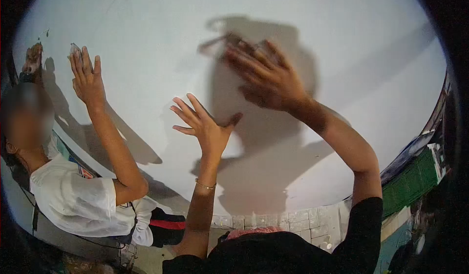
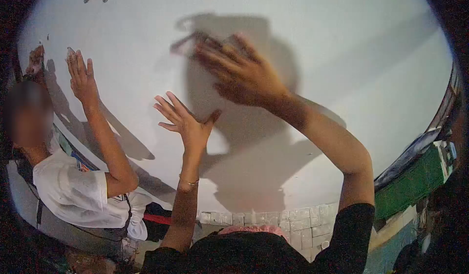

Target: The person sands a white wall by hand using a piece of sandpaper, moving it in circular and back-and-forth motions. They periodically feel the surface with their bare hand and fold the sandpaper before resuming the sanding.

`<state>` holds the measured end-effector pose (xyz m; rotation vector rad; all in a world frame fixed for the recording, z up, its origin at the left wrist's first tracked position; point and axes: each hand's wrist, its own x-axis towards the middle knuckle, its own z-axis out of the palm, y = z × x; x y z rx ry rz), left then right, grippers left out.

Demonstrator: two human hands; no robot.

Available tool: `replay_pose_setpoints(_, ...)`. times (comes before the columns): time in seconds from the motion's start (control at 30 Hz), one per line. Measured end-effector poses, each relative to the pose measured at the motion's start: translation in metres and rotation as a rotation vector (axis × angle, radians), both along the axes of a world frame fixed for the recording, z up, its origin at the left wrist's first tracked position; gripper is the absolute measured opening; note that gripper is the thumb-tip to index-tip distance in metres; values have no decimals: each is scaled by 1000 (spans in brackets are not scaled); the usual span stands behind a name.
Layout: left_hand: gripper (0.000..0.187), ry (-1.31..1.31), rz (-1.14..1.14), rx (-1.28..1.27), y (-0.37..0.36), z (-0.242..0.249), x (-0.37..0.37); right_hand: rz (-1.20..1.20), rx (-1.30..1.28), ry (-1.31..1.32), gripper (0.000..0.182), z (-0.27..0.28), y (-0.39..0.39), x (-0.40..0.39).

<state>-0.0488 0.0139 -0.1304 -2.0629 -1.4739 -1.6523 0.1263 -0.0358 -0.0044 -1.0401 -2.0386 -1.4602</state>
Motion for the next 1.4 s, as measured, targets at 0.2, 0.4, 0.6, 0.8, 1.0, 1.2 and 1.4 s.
replay_pose_setpoints(0.2, 140, -30, -18, -25, 3, -2, 4, -22, 211, 241, 68, 28, 11, -1)
replay_pose_setpoints(0.4, 139, -39, -34, -39, 4, -6, -1, 121, -25, -172, 64, 9, 30, -20)
replay_pose_setpoints(0.6, 142, -63, -72, -30, 4, -9, -4, 120, -64, -68, 59, 6, 32, -49)
replay_pose_setpoints(0.8, 138, -56, -37, -58, 1, -10, -6, 59, 185, 156, 60, 16, 27, -45)
replay_pose_setpoints(1.0, 140, -28, -15, -62, 2, -11, -4, 36, 96, 55, 65, -5, 19, -14)
replay_pose_setpoints(1.2, 142, -128, -63, -79, 5, -8, 5, -8, 230, 405, 59, -18, -4, 19)
replay_pose_setpoints(1.4, 136, 13, -146, 33, 0, -10, 12, -105, 282, 431, 62, -23, -13, 50)
